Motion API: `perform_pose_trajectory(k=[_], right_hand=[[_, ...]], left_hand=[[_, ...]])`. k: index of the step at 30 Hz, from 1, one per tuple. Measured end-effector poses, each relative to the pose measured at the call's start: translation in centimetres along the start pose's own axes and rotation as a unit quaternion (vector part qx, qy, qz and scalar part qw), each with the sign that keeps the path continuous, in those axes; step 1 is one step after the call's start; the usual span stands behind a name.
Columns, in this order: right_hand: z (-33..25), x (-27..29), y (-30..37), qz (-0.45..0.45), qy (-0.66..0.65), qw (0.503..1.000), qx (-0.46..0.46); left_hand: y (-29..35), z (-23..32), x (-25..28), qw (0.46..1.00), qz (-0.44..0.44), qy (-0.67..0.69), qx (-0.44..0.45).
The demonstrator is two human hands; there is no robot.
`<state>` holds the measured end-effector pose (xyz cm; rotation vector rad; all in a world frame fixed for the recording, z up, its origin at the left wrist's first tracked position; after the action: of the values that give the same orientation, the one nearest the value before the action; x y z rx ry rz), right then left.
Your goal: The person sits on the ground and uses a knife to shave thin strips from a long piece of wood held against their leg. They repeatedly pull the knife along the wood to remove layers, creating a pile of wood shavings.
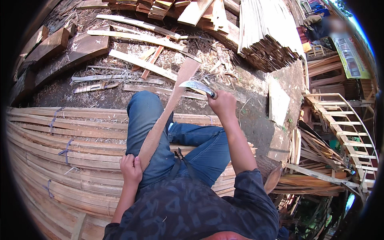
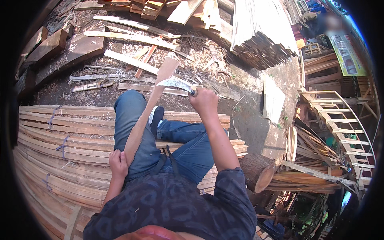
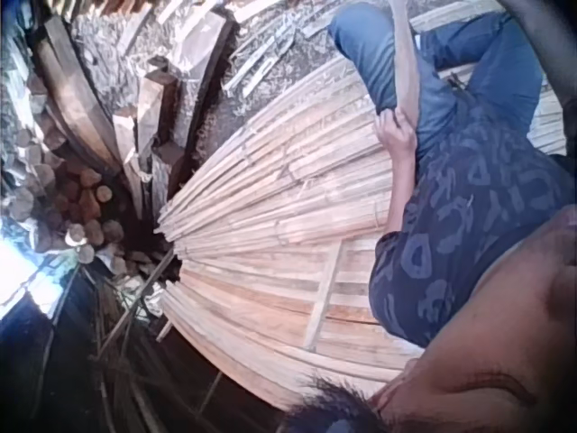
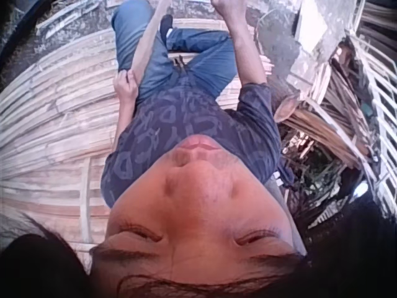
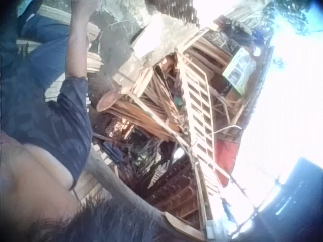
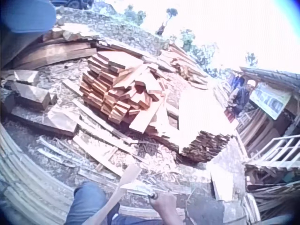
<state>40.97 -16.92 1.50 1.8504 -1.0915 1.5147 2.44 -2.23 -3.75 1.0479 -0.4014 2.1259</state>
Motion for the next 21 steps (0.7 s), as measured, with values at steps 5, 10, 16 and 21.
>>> perform_pose_trajectory(k=[5,10,16,21], right_hand=[[0.9,-0.7,-3.8,0.022,0.017,1.000,0.000],[-0.4,-2.1,-4.8,0.040,-0.023,0.999,-0.011],[-2.9,-0.3,-0.4,-0.009,-0.037,0.998,0.047],[3.3,2.2,-5.0,0.025,0.049,0.998,-0.035]], left_hand=[[-0.7,0.3,-0.4,1.000,-0.004,-0.014,-0.012],[-0.7,0.5,-0.7,1.000,0.006,0.003,0.009],[-0.2,-0.4,-1.4,1.000,0.010,0.021,-0.004],[-0.4,0.4,-0.9,1.000,-0.015,0.006,-0.010]])
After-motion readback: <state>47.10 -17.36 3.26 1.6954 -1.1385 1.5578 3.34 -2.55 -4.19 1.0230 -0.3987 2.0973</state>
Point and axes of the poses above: each hand's wrist, its own y-axis away from the middle knuckle, its own x-axis out of the back of the hand, z = x × y, the point moved 5 cm from there along -y, towards the middle knuckle, and after that the axes turned 8 degrees about -y, right-handed, at the moved point
